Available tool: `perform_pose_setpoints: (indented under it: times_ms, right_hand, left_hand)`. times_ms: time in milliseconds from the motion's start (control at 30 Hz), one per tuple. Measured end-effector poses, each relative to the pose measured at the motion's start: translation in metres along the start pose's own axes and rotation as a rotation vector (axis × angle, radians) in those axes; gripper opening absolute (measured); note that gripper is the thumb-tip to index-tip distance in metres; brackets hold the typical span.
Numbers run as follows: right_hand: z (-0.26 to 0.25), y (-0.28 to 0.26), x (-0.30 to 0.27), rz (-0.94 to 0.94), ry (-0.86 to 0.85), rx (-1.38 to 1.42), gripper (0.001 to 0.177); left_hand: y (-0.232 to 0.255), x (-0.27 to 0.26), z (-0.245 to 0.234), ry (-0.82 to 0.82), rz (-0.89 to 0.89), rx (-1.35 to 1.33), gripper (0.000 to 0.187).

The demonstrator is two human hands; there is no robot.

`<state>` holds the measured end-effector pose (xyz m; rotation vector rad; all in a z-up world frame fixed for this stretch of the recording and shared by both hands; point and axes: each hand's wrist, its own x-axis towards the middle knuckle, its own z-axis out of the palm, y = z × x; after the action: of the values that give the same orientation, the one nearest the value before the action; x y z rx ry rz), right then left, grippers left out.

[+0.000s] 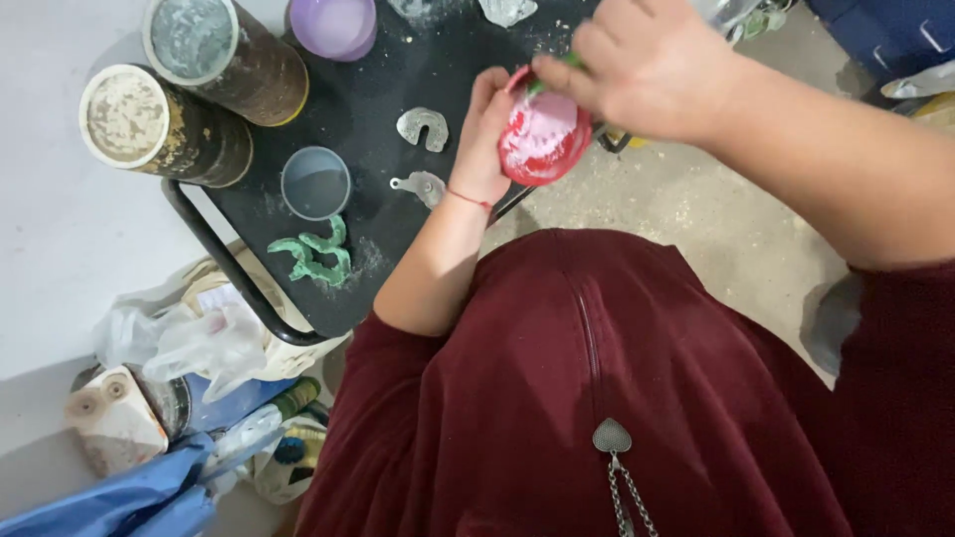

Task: Mixing dental impression material in a bowl and applying it to dental models using a spatula

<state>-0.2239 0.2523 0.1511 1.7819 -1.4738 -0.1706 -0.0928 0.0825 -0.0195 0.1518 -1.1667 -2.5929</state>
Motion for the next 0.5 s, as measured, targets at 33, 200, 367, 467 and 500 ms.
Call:
perform_pose_setpoints:
  times_ms: [33, 200, 367, 467, 500]
  right_hand:
    - [0.017, -0.006, -0.013, 0.004, -0.003, 0.004, 0.022]
    - [0.047, -0.058, -0.035, 0.487, -0.450, 0.347, 0.036]
    - [0.028, -0.131, -0.009, 0.980, -0.573, 1.258, 0.016]
    - [0.020, -0.134, -0.004, 1.300, -0.511, 1.865, 0.022]
    - [0.012, -0.130, -0.002, 1.412, -0.414, 2.189, 0.027]
  left_hand:
    - [0.003, -0.003, 0.003, 0.001, -0.007, 0.000, 0.052]
    - [0.019, -0.006, 0.012, 0.128, 0.501, 0.085, 0.032]
    - [0.016, -0.001, 0.015, 0.183, 0.714, 0.047, 0.044]
    - [0.019, 0.002, 0.018, 0.130, 0.811, 0.172, 0.056]
    - [0.019, 0.001, 0.019, 0.119, 0.866, 0.278, 0.065]
